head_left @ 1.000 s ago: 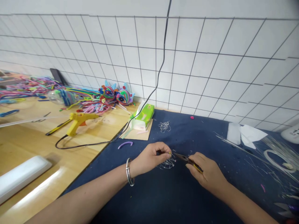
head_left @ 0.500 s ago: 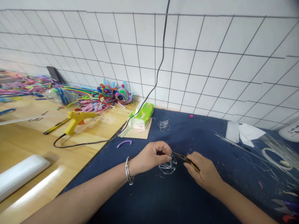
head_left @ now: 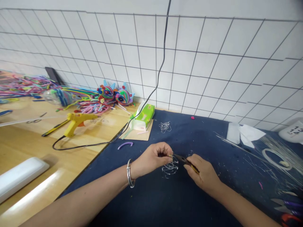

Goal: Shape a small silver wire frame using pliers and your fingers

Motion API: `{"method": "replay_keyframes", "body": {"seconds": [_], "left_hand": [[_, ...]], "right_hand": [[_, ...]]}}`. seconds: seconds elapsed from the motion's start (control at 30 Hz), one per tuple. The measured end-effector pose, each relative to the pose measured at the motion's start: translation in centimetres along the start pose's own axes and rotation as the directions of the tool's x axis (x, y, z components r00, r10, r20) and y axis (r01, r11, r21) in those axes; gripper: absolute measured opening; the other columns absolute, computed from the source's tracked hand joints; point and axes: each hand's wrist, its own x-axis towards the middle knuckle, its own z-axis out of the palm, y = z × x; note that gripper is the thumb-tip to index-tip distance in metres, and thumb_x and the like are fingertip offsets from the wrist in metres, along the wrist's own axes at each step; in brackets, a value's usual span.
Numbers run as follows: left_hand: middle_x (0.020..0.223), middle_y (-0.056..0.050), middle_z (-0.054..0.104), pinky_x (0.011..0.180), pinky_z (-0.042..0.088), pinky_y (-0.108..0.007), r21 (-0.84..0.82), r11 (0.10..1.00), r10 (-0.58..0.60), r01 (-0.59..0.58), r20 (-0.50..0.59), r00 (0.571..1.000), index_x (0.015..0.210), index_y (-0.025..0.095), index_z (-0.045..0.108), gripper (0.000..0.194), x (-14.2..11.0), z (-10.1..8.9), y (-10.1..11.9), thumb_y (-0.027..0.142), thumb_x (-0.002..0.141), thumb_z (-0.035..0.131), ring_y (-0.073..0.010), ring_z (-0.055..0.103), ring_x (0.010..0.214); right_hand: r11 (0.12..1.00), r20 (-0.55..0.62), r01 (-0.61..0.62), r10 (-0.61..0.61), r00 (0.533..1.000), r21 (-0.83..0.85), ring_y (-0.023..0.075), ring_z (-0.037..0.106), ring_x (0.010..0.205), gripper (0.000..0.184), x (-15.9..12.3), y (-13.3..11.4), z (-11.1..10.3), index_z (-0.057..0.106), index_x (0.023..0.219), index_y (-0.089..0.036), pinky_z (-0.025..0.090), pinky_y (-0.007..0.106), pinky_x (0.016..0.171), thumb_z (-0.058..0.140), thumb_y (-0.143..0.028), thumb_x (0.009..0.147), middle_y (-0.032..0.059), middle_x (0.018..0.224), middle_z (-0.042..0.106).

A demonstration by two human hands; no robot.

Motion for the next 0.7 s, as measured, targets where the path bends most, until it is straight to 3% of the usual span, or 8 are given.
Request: {"method": "replay_keyframes", "body": {"seconds": [0.33, 0.7], "left_hand": [[0.067, 0.003, 0.05, 0.057, 0.037, -0.02, -0.075, 0.997, -0.027, 0.031, 0.054, 0.998, 0.079, 0.012, 0.052, 0.015, -0.03, -0.19, -0.02, 0.018, 0.07, 0.064, -0.0066, 0.045, 0.059], [0.065, 0.003, 0.051, 0.056, 0.039, -0.02, -0.084, 0.996, -0.025, 0.03, 0.065, 0.998, 0.075, 0.013, 0.049, 0.018, 0.14, -0.25, -0.27, 0.017, 0.068, 0.066, -0.0061, 0.047, 0.058]], "right_hand": [[1.0, -0.052, 0.026, -0.027, 0.998, -0.011, 0.0119, 0.051, 0.064, 0.014, 0.18, -0.07, -0.02, 0.053, 0.084, -0.019, 0.04, 0.023, 0.059, 0.043, -0.029, 0.086, 0.0012, 0.072, 0.052], [1.0, -0.024, 0.018, -0.018, 1.0, -0.009, 0.0118, 0.051, 0.064, 0.015, 0.11, -0.01, 0.18, 0.053, 0.084, -0.019, 0.041, 0.023, 0.059, 0.043, -0.03, 0.087, 0.0015, 0.072, 0.052]]}}
